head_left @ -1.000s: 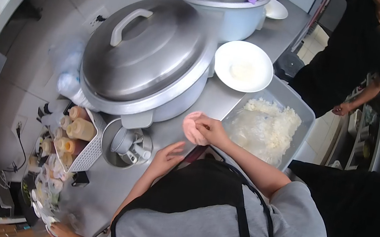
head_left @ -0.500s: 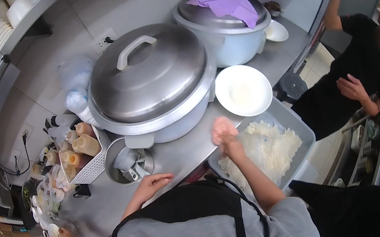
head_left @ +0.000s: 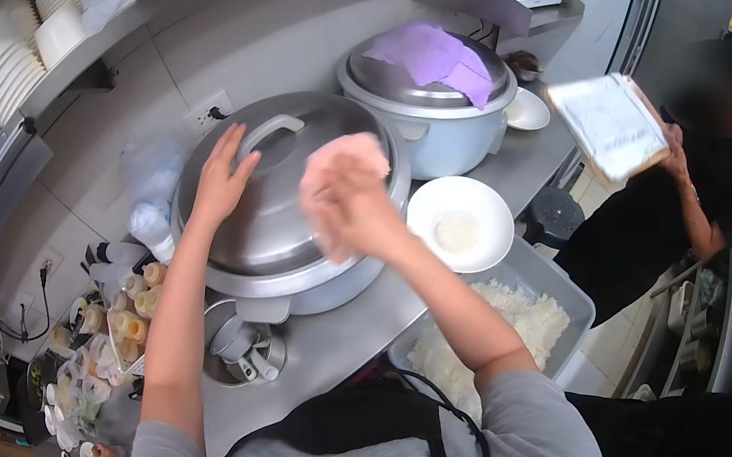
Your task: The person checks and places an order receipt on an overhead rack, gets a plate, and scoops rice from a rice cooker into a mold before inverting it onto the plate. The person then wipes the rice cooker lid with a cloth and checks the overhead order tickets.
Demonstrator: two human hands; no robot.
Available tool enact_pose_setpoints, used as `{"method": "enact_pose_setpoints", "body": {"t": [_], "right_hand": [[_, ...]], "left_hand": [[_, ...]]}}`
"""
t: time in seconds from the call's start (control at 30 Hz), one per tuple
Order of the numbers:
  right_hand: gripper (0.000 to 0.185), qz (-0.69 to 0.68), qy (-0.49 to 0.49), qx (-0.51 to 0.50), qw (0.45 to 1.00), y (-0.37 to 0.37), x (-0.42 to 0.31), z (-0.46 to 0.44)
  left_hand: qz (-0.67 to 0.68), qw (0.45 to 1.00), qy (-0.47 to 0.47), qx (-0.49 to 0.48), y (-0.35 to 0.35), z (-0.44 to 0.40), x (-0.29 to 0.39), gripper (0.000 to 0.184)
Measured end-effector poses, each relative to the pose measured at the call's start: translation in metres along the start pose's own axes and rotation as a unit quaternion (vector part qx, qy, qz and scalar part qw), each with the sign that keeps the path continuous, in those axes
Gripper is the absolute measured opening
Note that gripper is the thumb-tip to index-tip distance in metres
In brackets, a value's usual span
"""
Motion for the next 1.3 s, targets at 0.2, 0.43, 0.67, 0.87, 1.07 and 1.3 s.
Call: {"method": "enact_pose_setpoints", "body": {"t": [0.2, 0.43, 0.67, 0.87, 1.07, 1.3], "right_hand": [[0.044, 0.108, 0.088, 0.036, 0.99, -0.036, 0.009, -0.018], [0.034, 0.235, 0.132, -0.06, 0.961, -0.106, 0.132, -0.104], [0.024, 0.235, 0.142, -0.159, 0.948, -0.124, 0.138, -0.143], [0.023, 0.289, 0.081, -0.041, 0.953, -0.031, 0.104, -0.062], [0.044, 0.147, 0.046, 0.086, 0.984, -0.026, -0.001, 0.009], [0.03, 0.246, 0.271, -0.341, 0.866, -0.126, -0.017, -0.091]], "left_hand": [[-0.023, 0.99, 0.129, -0.05, -0.068, -0.013, -0.055, 0.038], [-0.026, 0.988, 0.15, -0.035, -0.058, -0.012, -0.051, 0.025], [-0.035, 0.989, 0.142, 0.006, -0.062, -0.011, -0.056, 0.026], [-0.029, 0.989, 0.144, 0.037, -0.058, -0.01, -0.049, 0.023], [-0.014, 0.987, 0.147, 0.055, -0.057, -0.01, -0.052, 0.023], [0.068, 0.976, 0.195, 0.063, -0.057, -0.009, -0.067, 0.029]]}}
Point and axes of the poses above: each hand's wrist, its own z-axis away from the middle knuckle, its own y-axis out of the back of the hand, x = y × z, the point moved 4 cm from there along -z, towards the middle knuckle, and after that the axes turned 15 degrees about x, right-handed, at the moved point
